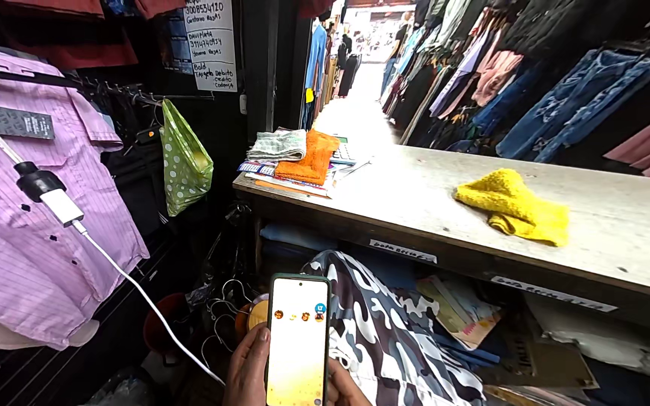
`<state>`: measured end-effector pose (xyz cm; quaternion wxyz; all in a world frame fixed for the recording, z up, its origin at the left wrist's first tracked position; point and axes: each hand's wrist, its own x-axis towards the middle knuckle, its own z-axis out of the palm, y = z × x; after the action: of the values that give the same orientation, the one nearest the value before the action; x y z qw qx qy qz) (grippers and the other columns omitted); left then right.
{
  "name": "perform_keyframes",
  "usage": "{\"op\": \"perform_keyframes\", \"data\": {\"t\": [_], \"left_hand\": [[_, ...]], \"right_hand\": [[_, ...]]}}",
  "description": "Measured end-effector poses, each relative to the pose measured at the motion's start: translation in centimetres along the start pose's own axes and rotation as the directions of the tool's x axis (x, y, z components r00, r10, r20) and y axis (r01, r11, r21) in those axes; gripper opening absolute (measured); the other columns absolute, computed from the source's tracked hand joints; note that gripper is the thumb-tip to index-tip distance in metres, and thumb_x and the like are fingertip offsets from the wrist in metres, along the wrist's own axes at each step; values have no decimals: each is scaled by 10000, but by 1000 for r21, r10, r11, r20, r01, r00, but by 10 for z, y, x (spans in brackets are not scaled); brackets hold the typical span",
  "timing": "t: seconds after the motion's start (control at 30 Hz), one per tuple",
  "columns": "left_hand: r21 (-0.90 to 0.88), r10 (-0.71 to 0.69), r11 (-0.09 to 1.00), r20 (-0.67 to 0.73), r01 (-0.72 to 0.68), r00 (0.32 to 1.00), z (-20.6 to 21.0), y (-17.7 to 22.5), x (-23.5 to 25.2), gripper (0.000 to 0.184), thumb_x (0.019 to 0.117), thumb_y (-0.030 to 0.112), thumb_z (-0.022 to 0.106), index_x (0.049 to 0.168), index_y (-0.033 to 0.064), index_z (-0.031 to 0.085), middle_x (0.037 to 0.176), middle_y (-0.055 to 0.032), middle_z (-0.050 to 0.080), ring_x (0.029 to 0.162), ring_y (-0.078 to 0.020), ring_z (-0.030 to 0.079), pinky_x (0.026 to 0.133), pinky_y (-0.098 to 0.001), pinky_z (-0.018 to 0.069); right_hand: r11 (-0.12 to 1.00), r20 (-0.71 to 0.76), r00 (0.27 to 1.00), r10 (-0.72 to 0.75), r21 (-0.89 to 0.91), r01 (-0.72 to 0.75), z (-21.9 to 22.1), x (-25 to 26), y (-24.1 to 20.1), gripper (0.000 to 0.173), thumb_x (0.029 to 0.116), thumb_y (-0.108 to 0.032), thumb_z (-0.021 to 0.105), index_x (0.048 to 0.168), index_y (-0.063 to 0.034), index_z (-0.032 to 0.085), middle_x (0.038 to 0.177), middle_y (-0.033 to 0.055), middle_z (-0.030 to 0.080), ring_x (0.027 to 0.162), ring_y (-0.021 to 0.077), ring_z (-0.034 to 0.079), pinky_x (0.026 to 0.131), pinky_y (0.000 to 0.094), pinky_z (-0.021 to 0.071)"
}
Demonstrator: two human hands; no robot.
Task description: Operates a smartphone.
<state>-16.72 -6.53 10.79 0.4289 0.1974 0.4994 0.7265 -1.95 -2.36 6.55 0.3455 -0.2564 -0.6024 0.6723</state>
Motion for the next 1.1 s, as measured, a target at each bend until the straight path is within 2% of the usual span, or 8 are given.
{"op": "perform_keyframes", "data": {"t": [0.4, 0.67, 1.1], "left_hand": [[-3, 8, 1000, -8, -8, 1000, 1, -2, -1, 378, 1054, 72, 244, 1132, -25, 600, 916, -5, 735, 861, -59, 719, 840, -267, 607], [-36, -9, 999, 8, 9, 1000, -1, -4, 1, 404, 1066, 80, 218, 1124, -16, 606, 895, -24, 755, 833, -86, 739, 817, -287, 624], [23, -9, 1000, 5, 9, 1000, 3, -8, 6, 408, 1070, 90, 210, 1140, -21, 597, 915, -38, 755, 852, -104, 743, 826, -304, 627]], "right_hand": [[1000, -19, 1000, 16, 10, -16, 2, -1, 0, 514, 842, 145, 569, 1318, 48, 402, 1090, -45, 748, 944, 15, 722, 870, 264, 600], [999, -5, 1000, 12, 37, -12, 0, 0, 2, 544, 831, 144, 582, 1332, 67, 383, 1120, -39, 741, 976, 29, 725, 899, 278, 600], [993, 0, 999, 38, 115, -37, -8, 0, 7, 557, 840, 130, 586, 1346, 49, 369, 1131, -26, 740, 983, 46, 724, 884, 280, 599]]}}
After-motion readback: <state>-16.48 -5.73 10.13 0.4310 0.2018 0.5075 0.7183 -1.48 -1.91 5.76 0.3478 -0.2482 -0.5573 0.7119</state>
